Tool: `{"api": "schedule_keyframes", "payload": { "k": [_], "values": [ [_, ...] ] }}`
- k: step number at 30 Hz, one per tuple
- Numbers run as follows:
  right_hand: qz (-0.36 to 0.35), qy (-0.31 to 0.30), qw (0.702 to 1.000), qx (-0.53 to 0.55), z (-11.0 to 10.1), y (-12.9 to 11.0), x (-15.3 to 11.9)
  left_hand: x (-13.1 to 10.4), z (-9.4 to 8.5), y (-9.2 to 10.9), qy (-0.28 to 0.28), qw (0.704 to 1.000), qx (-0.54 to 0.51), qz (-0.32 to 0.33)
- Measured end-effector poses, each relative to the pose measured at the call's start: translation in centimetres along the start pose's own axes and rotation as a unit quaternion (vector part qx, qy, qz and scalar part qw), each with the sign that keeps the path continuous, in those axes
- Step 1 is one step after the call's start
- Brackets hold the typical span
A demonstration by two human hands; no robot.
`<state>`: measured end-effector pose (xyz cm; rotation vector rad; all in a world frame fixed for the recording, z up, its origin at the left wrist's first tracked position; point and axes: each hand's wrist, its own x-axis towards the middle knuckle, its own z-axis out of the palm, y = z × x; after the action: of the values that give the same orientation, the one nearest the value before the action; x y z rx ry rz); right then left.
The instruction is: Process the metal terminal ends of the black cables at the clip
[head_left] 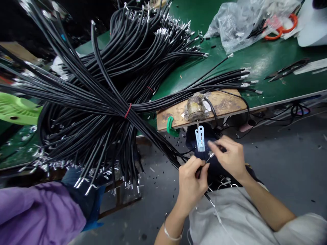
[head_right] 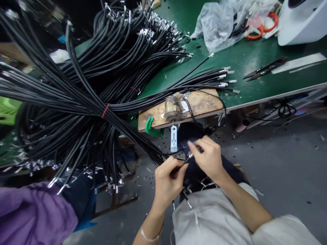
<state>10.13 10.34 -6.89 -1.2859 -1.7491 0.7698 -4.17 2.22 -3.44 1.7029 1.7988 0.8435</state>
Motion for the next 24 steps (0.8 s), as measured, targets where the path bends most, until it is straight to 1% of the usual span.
{"api": "schedule_keyframes", "payload": {
  "k": [1,2,3,4,5,6,7,8,9,10,11,13,15,16,18,19,20,21,22,23,24],
  "values": [
    [0.007,0.033,0.999,-0.004,-0.2,0.1,0.1,-0.1,0.1,0.0,0.019,1.0,-0.003,-0.006],
    [0.02,0.028,0.999,0.009,-0.4,0.2,0.3,-0.3,0.1,0.1,0.032,0.999,-0.007,-0.009],
    [0.035,-0.019,0.998,0.037,-0.6,0.2,0.4,-0.4,0.1,0.1,0.043,0.999,-0.01,-0.009],
    [0.048,-0.093,0.991,0.077,-0.8,0.1,0.4,-0.5,0.1,0.2,0.049,0.999,-0.011,-0.007],
    [0.059,-0.164,0.978,0.118,-0.8,0.0,0.4,-0.5,0.1,0.3,0.053,0.999,-0.012,-0.005],
    [0.068,-0.209,0.963,0.154,-0.7,-0.2,0.3,-0.5,0.2,0.3,0.058,0.998,-0.013,-0.003],
    [0.08,-0.222,0.953,0.188,-0.5,-0.5,0.0,-0.5,0.2,0.3,0.065,0.998,-0.016,-0.003],
    [0.099,-0.21,0.947,0.224,-0.1,-0.7,-0.3,-0.5,0.3,0.4,0.075,0.997,-0.022,-0.007],
    [0.121,-0.182,0.938,0.27,0.5,-0.9,-0.7,-0.4,0.4,0.4,0.087,0.996,-0.03,-0.014],
    [0.148,-0.152,0.921,0.327,1.1,-1.2,-1.1,-0.4,0.5,0.3,0.1,0.994,-0.04,-0.023],
    [0.176,-0.127,0.894,0.391,1.7,-1.4,-1.5,-0.3,0.7,0.3,0.109,0.992,-0.052,-0.034],
    [0.24,-0.088,0.818,0.515,3.0,-1.9,-2.1,-0.1,0.9,0.2,0.111,0.988,-0.087,-0.061],
    [0.295,-0.071,0.74,0.6,3.7,-2.3,-2.4,0.2,1.0,0.0,0.104,0.983,-0.128,-0.084],
    [0.316,-0.073,0.708,0.628,3.9,-2.5,-2.4,0.3,1.0,-0.1,0.1,0.98,-0.145,-0.093],
    [0.34,-0.09,0.659,0.665,3.9,-2.8,-2.3,0.5,0.9,-0.3,0.095,0.978,-0.163,-0.093],
    [0.344,-0.103,0.644,0.676,3.7,-2.9,-2.2,0.6,0.8,-0.4,0.088,0.978,-0.167,-0.085],
    [0.343,-0.119,0.635,0.681,3.6,-2.8,-2.0,0.7,0.7,-0.4,0.076,0.98,-0.17,-0.074],
    [0.338,-0.138,0.634,0.681,3.4,-2.8,-1.9,0.7,0.6,-0.4,0.062,0.981,-0.175,-0.064],
    [0.326,-0.155,0.643,0.676,3.2,-2.7,-1.8,0.8,0.4,-0.4,0.048,0.981,-0.182,-0.056],
    [0.309,-0.163,0.661,0.664,3.0,-2.5,-1.7,0.8,0.2,-0.4,0.035,0.98,-0.19,-0.05],
    [0.287,-0.161,0.687,0.648,2.8,-2.3,-1.5,0.8,0.1,-0.4,0.024,0.979,-0.196,-0.049]
  ]
}}
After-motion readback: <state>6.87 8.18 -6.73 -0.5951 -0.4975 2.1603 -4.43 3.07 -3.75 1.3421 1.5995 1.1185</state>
